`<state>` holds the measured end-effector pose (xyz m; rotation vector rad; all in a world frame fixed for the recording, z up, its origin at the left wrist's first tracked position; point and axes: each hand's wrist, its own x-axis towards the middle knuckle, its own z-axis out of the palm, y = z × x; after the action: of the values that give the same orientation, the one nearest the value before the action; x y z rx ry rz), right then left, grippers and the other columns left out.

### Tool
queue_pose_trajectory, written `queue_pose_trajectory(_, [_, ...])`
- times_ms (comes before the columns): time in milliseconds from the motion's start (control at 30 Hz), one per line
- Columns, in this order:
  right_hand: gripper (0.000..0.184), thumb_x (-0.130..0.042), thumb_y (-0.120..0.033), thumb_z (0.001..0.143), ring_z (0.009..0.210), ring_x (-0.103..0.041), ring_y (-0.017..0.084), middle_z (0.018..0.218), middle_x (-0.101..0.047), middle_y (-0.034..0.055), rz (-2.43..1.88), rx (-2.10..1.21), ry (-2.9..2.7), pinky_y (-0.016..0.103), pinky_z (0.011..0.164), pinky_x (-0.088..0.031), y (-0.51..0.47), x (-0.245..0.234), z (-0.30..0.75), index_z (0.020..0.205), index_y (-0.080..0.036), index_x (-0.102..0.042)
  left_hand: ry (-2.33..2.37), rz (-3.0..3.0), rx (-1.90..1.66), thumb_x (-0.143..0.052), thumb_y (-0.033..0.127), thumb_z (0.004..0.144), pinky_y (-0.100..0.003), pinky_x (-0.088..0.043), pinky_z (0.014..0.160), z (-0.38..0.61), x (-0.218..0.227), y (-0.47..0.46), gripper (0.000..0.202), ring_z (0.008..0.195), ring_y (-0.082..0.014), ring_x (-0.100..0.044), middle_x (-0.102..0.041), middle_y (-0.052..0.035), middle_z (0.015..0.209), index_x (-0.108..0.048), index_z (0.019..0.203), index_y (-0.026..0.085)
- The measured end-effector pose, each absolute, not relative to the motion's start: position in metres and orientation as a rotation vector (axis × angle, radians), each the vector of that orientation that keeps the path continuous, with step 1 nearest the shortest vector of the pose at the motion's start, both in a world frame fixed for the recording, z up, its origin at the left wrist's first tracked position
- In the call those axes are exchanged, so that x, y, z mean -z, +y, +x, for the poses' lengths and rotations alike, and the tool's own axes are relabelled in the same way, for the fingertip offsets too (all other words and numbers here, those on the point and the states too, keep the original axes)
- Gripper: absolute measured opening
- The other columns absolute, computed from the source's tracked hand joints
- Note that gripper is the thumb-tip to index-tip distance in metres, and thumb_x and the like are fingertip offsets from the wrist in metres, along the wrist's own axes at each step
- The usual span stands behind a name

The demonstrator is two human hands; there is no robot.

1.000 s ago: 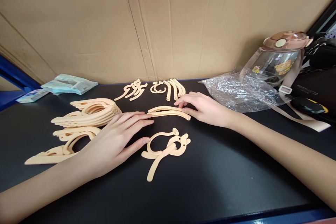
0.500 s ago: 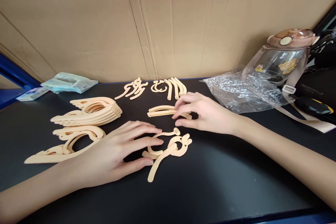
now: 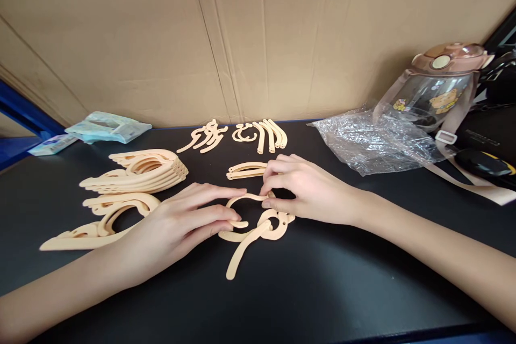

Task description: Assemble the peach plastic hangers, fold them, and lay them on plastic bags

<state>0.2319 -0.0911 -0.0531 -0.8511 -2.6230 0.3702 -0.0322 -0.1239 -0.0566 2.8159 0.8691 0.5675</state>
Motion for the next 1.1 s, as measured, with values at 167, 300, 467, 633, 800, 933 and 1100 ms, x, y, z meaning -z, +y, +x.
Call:
queue_pose_trajectory(167, [0.02,-0.055,-0.034,0.095,0.084,-0.057,0.021,0.089,-0.067,0.0037,-1.031,-0.114,-2.438,0.038,0.079,-0.04,-0.086,0.052,0.235,0.088,-0.022,-0.069,1.126,2.888,-0.666,-0.046,0.026,0.102,-0.039,-0.046,0.102,-0.028,0.056,-0.116,0.032,0.12,-0.0227,-0.057,-0.059,-0.0084,0.135,-0.05,0.133,0.018])
queue_pose_trajectory(300, [0.022,-0.058,-0.04,0.092,0.083,-0.059,0.022,0.086,-0.067,0.0044,-1.17,-0.207,-2.2,0.037,0.076,-0.043,-0.074,0.055,0.244,0.085,-0.022,-0.07,1.246,3.051,-0.49,-0.045,0.022,0.101,-0.042,-0.049,0.089,-0.023,0.055,-0.109,0.036,0.107,-0.0268,-0.061,-0.066,-0.012,0.12,-0.049,0.135,0.011])
queue_pose_trajectory(467, [0.023,-0.06,-0.044,0.088,0.08,-0.061,0.021,0.091,-0.07,0.0037,-1.265,-0.367,-2.011,0.036,0.072,-0.045,-0.069,0.055,0.246,0.085,-0.024,-0.07,1.257,3.156,-0.432,-0.045,0.024,0.1,-0.04,-0.047,0.081,-0.021,0.057,-0.11,0.027,0.096,-0.0267,-0.06,-0.068,-0.0109,0.109,-0.059,0.121,0.013])
queue_pose_trajectory(633, [0.023,-0.062,-0.046,0.085,0.081,-0.061,0.021,0.092,-0.071,0.0041,-1.235,-0.438,-1.974,0.036,0.073,-0.046,-0.069,0.057,0.244,0.085,-0.024,-0.069,1.361,3.1,-0.389,-0.048,0.024,0.099,-0.038,-0.047,0.079,-0.022,0.058,-0.111,0.023,0.093,-0.0256,-0.059,-0.066,-0.0088,0.104,-0.061,0.115,0.014])
queue_pose_trajectory(800, [0.024,-0.061,-0.046,0.085,0.082,-0.06,0.021,0.093,-0.07,0.0045,-1.22,-0.504,-1.99,0.036,0.075,-0.045,-0.069,0.062,0.241,0.083,-0.023,-0.067,1.346,3.064,-0.395,-0.041,0.018,0.1,-0.038,-0.047,0.077,-0.023,0.058,-0.112,0.024,0.088,-0.0239,-0.058,-0.065,-0.0064,0.096,-0.062,0.111,0.014])
queue_pose_trajectory(933, [0.025,-0.059,-0.047,0.086,0.08,-0.059,0.02,0.089,-0.069,0.0029,-1.205,-0.564,-2.002,0.034,0.075,-0.043,-0.072,0.061,0.238,0.082,-0.023,-0.066,1.345,3.01,-0.41,-0.039,0.016,0.099,-0.038,-0.047,0.076,-0.023,0.056,-0.114,0.026,0.087,-0.0241,-0.058,-0.063,-0.0064,0.095,-0.062,0.11,0.014])
queue_pose_trajectory(1100, [0.029,-0.061,-0.05,0.086,0.077,-0.056,0.018,0.082,-0.066,0.0011,-1.182,-0.69,-1.985,0.033,0.075,-0.041,-0.077,0.054,0.235,0.082,-0.022,-0.065,1.359,2.98,-0.382,-0.032,0.013,0.098,-0.036,-0.047,0.073,-0.024,0.053,-0.115,0.029,0.083,-0.0236,-0.057,-0.062,-0.0068,0.091,-0.061,0.103,0.015])
